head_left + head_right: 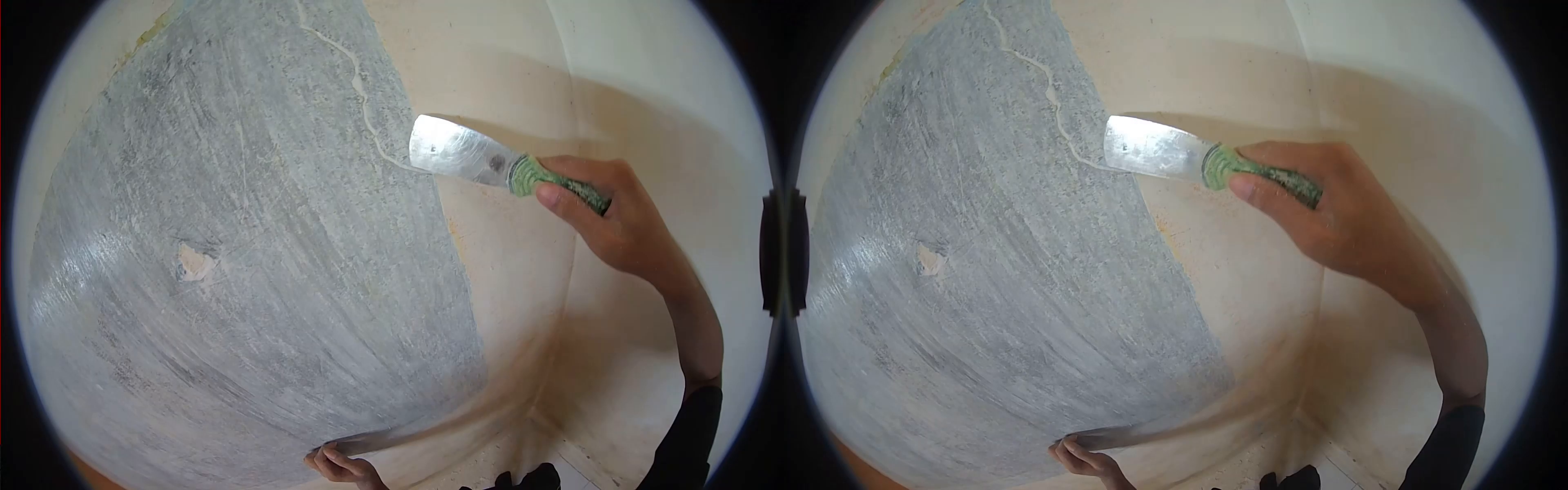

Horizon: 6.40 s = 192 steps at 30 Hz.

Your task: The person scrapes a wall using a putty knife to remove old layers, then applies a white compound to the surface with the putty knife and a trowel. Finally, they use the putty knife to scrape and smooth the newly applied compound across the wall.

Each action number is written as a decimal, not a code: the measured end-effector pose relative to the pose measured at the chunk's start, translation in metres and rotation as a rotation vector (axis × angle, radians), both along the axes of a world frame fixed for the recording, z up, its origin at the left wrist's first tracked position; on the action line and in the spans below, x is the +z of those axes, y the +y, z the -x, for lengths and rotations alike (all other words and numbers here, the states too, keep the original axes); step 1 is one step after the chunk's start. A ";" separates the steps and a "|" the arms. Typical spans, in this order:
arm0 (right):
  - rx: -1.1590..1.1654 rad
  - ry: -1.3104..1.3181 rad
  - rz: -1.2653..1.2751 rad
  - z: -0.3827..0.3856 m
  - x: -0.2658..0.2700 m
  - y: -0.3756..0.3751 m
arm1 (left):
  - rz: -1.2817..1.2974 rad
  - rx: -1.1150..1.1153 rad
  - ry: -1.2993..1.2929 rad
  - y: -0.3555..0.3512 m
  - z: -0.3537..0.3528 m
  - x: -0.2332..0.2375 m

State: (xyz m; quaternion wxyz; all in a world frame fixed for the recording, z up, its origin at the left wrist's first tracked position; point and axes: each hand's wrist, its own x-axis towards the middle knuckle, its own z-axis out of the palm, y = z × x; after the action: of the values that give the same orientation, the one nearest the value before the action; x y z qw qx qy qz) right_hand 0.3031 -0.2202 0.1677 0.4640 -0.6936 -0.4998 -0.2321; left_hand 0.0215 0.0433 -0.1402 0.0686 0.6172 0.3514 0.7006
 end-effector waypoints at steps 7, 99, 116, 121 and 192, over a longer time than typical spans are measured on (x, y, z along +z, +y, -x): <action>-0.018 0.051 0.064 0.000 0.006 -0.004 | -0.160 0.019 -0.003 0.009 -0.008 -0.009; -0.031 0.091 -0.044 0.010 -0.008 0.007 | -0.446 0.098 -0.062 0.018 -0.012 0.002; -0.037 0.072 -0.066 0.008 -0.012 0.008 | -0.439 0.115 -0.074 0.019 -0.010 -0.005; -0.077 0.157 0.028 0.010 -0.008 0.001 | -0.421 0.103 -0.061 0.018 -0.009 -0.004; 0.527 0.813 0.109 0.070 0.015 0.033 | -0.317 0.068 -0.045 0.024 -0.006 -0.025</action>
State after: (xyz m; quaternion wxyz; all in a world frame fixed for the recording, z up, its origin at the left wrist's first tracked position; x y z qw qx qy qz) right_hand 0.2336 -0.1873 0.1823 0.6275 -0.6011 -0.4482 0.2097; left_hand 0.0276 0.0676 -0.1647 -0.0455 0.5922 0.2558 0.7628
